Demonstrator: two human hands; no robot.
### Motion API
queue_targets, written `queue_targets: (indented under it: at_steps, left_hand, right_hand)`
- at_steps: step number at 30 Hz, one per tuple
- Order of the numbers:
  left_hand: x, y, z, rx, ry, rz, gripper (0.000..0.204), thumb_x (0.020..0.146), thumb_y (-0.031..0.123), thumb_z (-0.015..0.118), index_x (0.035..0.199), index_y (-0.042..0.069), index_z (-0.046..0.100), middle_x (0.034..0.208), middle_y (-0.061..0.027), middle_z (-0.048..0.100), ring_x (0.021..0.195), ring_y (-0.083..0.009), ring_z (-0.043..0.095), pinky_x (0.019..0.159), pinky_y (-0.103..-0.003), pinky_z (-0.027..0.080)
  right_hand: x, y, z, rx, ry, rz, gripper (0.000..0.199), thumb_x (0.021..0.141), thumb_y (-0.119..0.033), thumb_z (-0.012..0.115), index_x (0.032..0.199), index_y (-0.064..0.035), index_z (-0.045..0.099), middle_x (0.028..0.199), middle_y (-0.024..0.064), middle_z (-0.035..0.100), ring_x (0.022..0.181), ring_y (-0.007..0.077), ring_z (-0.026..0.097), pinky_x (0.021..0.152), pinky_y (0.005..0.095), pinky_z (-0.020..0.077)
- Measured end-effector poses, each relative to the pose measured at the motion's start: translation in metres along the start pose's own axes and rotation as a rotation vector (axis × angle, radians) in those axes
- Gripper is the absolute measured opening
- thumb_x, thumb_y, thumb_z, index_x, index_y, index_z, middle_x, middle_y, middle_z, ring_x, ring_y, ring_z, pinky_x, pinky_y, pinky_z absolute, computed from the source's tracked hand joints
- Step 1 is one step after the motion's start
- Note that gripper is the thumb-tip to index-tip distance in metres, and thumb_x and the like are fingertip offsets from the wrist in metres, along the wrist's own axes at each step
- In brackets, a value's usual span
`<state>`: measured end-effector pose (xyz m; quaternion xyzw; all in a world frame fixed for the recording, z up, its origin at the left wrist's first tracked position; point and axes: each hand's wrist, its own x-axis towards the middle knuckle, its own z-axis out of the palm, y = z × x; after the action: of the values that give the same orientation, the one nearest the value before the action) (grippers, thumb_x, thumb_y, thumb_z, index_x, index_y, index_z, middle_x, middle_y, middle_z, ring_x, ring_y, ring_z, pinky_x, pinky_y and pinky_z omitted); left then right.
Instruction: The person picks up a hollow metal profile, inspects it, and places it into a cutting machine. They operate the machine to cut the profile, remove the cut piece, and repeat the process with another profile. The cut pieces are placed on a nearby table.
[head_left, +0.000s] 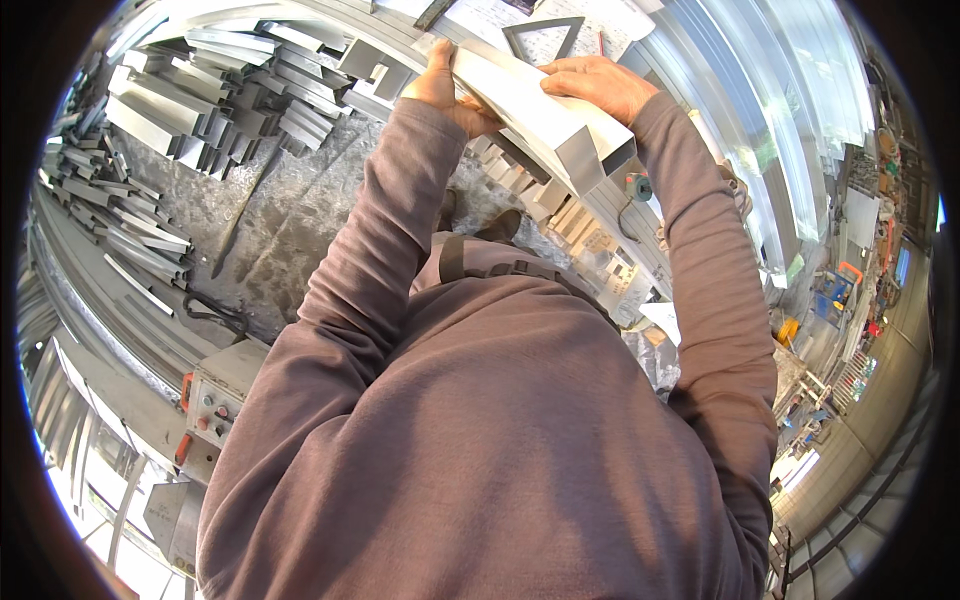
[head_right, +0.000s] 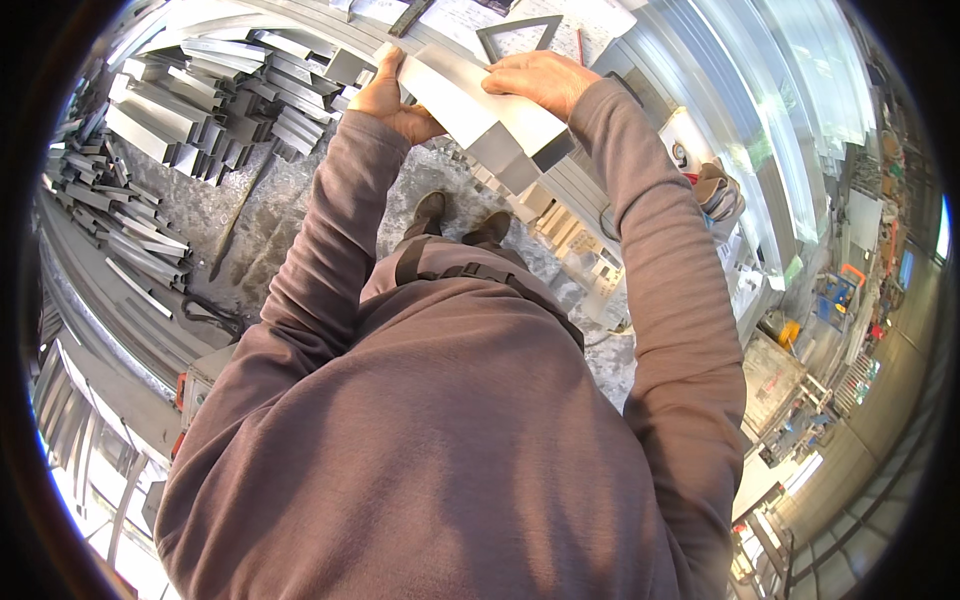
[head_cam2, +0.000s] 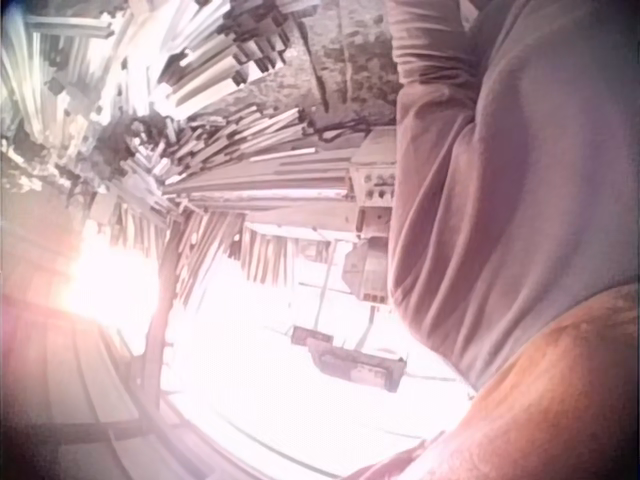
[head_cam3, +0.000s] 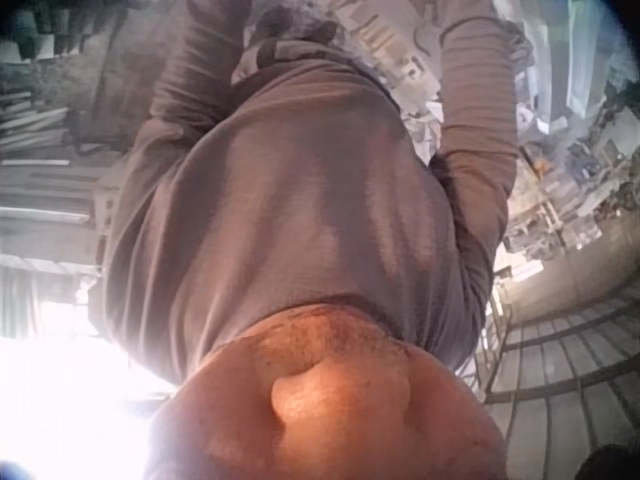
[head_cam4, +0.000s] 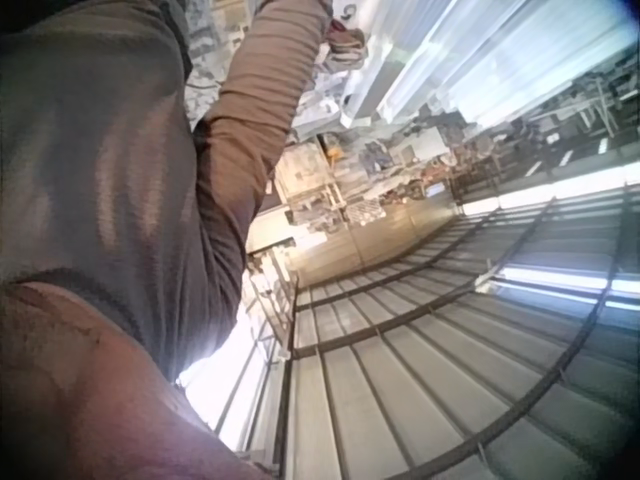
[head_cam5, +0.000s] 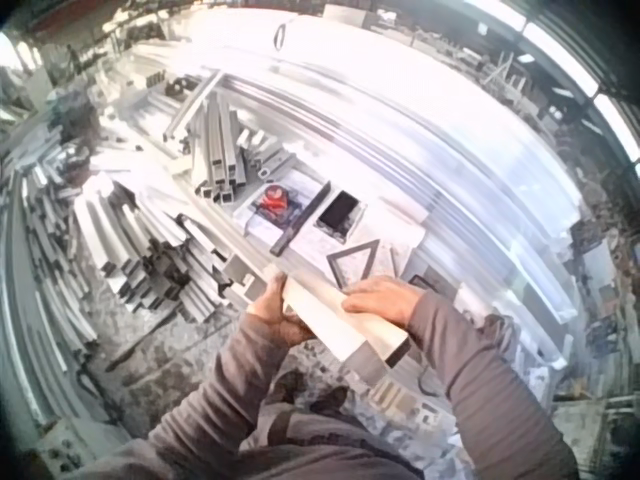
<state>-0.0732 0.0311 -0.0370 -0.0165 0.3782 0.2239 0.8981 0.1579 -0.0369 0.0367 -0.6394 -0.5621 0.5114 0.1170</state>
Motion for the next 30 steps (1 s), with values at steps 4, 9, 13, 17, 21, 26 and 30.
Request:
queue_targets:
  at_steps: [4, 9, 13, 17, 21, 26, 30]
  left_hand:
    - [0.004, 0.009, 0.001, 0.001, 0.053, -0.048, 0.092, 0.105, 0.067, 0.062, 0.163, 0.001, 0.033, 0.157, -0.0324, 0.048, 0.146, -0.0498, 0.051, 0.119, -0.079, 0.034]
    - [0.010, 0.016, 0.010, -0.008, 0.166, -0.050, 0.081, 0.102, 0.058, 0.074, 0.146, -0.004, 0.047, 0.127, -0.0240, 0.069, 0.120, -0.0456, 0.071, 0.105, -0.073, 0.051]
    - [0.019, 0.023, 0.008, 0.130, 0.174, 0.021, 0.078, 0.101, 0.059, 0.073, 0.141, -0.003, 0.049, 0.122, -0.0222, 0.068, 0.122, -0.0437, 0.068, 0.105, -0.070, 0.048]
    - [0.035, 0.030, -0.004, 0.225, 0.075, -0.097, 0.072, 0.104, 0.066, 0.062, 0.131, 0.000, 0.057, 0.119, -0.0250, 0.071, 0.115, -0.0427, 0.068, 0.108, -0.067, 0.049]
    - [0.055, 0.028, -0.008, 0.197, 0.084, -0.066, 0.070, 0.104, 0.066, 0.061, 0.127, 0.000, 0.059, 0.116, -0.0239, 0.072, 0.111, -0.0426, 0.070, 0.105, -0.066, 0.050]
    - [0.065, 0.029, -0.014, 0.194, 0.054, -0.062, 0.067, 0.105, 0.066, 0.061, 0.122, 0.001, 0.063, 0.111, -0.0226, 0.074, 0.106, -0.0424, 0.071, 0.101, -0.066, 0.052]
    - [0.070, 0.030, -0.019, 0.186, 0.002, -0.078, 0.066, 0.105, 0.066, 0.060, 0.117, 0.002, 0.065, 0.108, -0.0215, 0.075, 0.102, -0.0423, 0.072, 0.098, -0.065, 0.054]
  right_hand:
    - [-0.006, 0.000, 0.004, 0.131, 0.023, 0.084, 0.050, 0.104, -0.038, 0.068, 0.135, 0.0015, 0.073, 0.128, 0.0109, 0.076, 0.108, 0.0156, 0.071, 0.098, 0.0314, 0.0562]
    - [-0.005, 0.016, 0.015, 0.342, 0.079, 0.107, 0.051, 0.105, -0.032, 0.073, 0.143, 0.0000, 0.069, 0.131, 0.0095, 0.075, 0.114, 0.0141, 0.072, 0.100, 0.0289, 0.0578]
    - [-0.006, 0.022, 0.023, 0.472, 0.083, 0.133, 0.062, 0.106, -0.039, 0.075, 0.152, 0.0002, 0.061, 0.134, 0.0112, 0.075, 0.116, 0.0141, 0.072, 0.100, 0.0291, 0.0586]
    - [-0.013, 0.016, 0.036, 0.429, 0.179, 0.091, 0.061, 0.103, -0.040, 0.072, 0.149, -0.0015, 0.064, 0.127, 0.0154, 0.077, 0.107, 0.0199, 0.075, 0.093, 0.0313, 0.0602]
    - [-0.020, 0.010, 0.041, 0.491, 0.132, 0.109, 0.066, 0.109, -0.041, 0.069, 0.159, -0.0010, 0.054, 0.141, 0.0130, 0.071, 0.124, 0.0165, 0.070, 0.104, 0.0284, 0.0565]
    - [-0.020, 0.010, 0.059, 0.529, 0.075, 0.084, 0.070, 0.108, -0.032, 0.068, 0.166, -0.0006, 0.042, 0.153, 0.0164, 0.062, 0.134, 0.0201, 0.065, 0.111, 0.0318, 0.0535]
    - [-0.025, 0.005, 0.078, 0.697, 0.138, 0.058, 0.081, 0.099, -0.031, 0.079, 0.164, -0.0001, 0.042, 0.142, 0.0206, 0.068, 0.120, 0.0239, 0.072, 0.099, 0.0361, 0.0614]
